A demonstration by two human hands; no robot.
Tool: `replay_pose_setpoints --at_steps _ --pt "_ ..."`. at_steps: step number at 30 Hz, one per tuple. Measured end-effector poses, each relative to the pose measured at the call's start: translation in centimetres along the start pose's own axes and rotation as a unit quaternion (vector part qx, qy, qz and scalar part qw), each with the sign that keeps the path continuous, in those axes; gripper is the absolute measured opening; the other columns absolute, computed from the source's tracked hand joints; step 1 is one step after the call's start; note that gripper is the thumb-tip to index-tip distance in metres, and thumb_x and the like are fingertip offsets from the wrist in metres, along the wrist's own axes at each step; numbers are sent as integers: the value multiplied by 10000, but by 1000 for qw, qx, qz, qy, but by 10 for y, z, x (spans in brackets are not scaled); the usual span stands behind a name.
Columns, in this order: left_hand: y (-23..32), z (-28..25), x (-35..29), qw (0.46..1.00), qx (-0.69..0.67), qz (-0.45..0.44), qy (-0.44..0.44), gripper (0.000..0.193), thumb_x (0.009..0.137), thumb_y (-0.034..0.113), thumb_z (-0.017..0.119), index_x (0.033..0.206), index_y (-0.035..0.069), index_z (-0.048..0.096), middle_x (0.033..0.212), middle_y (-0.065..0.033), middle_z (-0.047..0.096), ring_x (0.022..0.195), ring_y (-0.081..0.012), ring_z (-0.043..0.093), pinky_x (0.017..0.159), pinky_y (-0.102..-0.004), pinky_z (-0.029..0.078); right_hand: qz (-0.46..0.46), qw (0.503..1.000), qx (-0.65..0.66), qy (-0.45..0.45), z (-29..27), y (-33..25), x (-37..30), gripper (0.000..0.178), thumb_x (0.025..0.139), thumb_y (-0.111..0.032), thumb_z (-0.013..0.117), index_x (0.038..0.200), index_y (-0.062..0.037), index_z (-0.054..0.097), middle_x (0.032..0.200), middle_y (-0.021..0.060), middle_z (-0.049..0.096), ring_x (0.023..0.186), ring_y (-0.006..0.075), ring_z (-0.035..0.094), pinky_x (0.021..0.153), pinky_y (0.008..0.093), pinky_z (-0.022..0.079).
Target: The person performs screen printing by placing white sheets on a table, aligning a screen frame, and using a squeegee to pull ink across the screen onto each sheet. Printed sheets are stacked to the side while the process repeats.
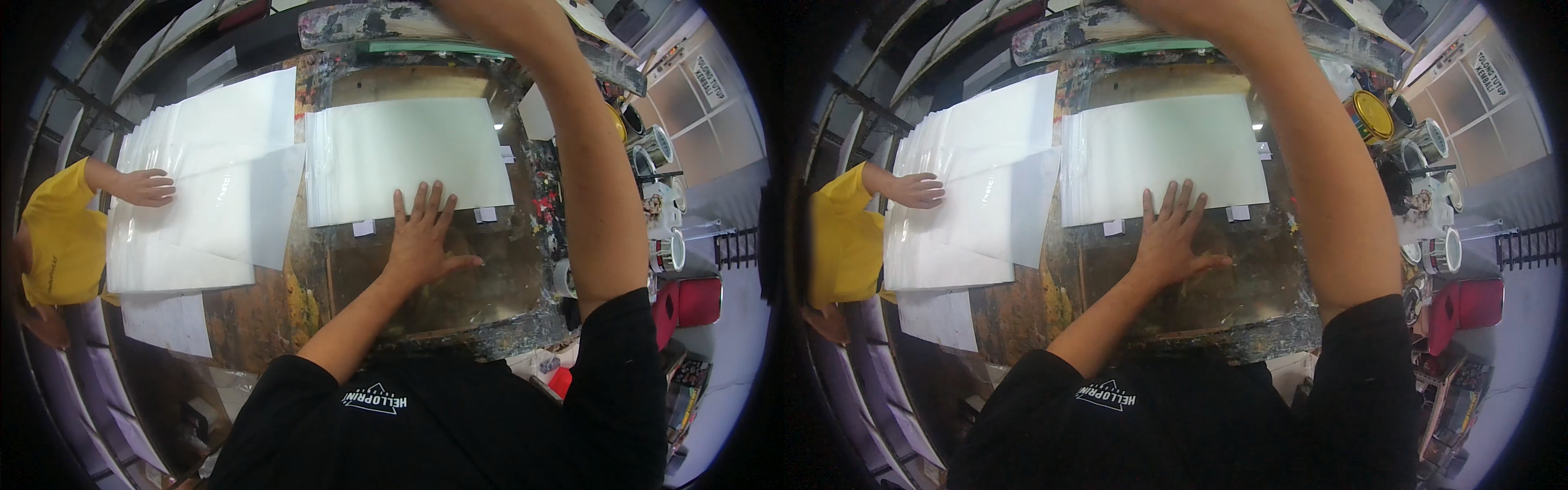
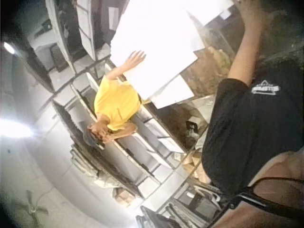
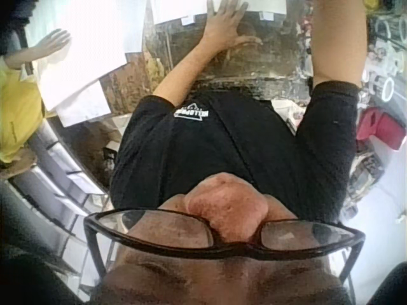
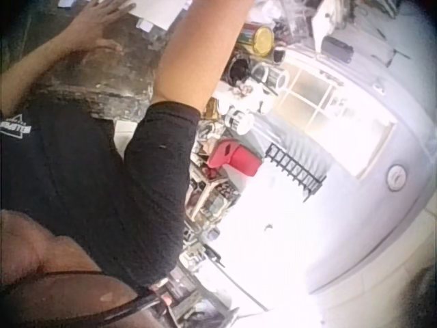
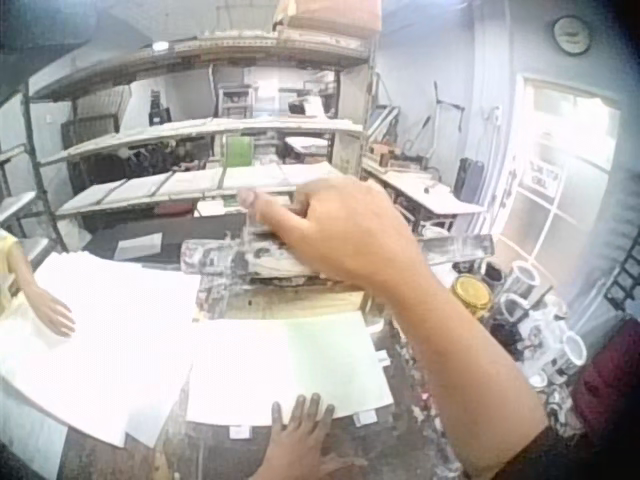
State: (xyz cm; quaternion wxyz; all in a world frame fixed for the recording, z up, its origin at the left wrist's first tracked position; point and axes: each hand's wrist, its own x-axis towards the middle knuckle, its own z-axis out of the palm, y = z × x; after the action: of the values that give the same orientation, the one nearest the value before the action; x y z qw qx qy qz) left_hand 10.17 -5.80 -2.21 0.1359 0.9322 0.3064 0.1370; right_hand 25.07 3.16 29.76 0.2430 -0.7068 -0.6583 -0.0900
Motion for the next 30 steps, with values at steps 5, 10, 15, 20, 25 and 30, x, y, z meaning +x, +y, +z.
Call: replay_pose_setpoints --at_steps 5,10,15,20,25,30 --pt "-2 -4 -2 1000 14 -3 -15 1307 755 980 535 1651 44 363 1740 -246 245 1636 -426 150 1266 -715 3 -84 992 -19 87 11 6 3 892 983 -766 476 691 37 730 683 249 690 702 409 706 691 506 551" --pt "-1 -20 2 999 9 -24 21 1249 788 832 719 1664 38 315 1694 -250 333 1580 -421 306 1285 -649 159 -103 987 -31 121 25 16 3 841 964 -768 513 733 10 734 709 210 702 710 385 707 696 486 550" --pt "-33 -130 11 811 -484 -166 284 1343 768 291 989 1684 -55 69 1297 -194 638 972 -229 692 808 -317 588 -126 986 -57 89 46 15 -47 702 937 -727 605 998 -41 741 815 183 723 800 414 705 798 530 531" --pt "-48 -109 -25 867 -430 -153 201 1229 697 439 1001 1607 -79 357 1169 -140 618 892 -243 647 849 -380 569 -132 983 -42 -121 92 41 -143 395 862 -318 766 1163 -77 679 1169 157 674 1112 380 633 870 546 499" --pt "-54 -42 -69 944 -118 -229 203 1181 572 564 998 1488 -51 578 984 -102 578 943 -282 574 895 -404 494 -79 972 -45 -218 136 35 -223 371 833 -148 756 1195 -148 674 1152 70 673 1126 306 626 973 506 420" --pt "-58 -35 -73 953 -110 -210 189 1173 577 542 995 1485 -69 571 974 -101 552 916 -276 557 879 -398 487 -44 982 -35 -178 167 29 -234 356 833 -143 757 1172 -154 650 1095 54 673 1078 283 649 983 528 401"
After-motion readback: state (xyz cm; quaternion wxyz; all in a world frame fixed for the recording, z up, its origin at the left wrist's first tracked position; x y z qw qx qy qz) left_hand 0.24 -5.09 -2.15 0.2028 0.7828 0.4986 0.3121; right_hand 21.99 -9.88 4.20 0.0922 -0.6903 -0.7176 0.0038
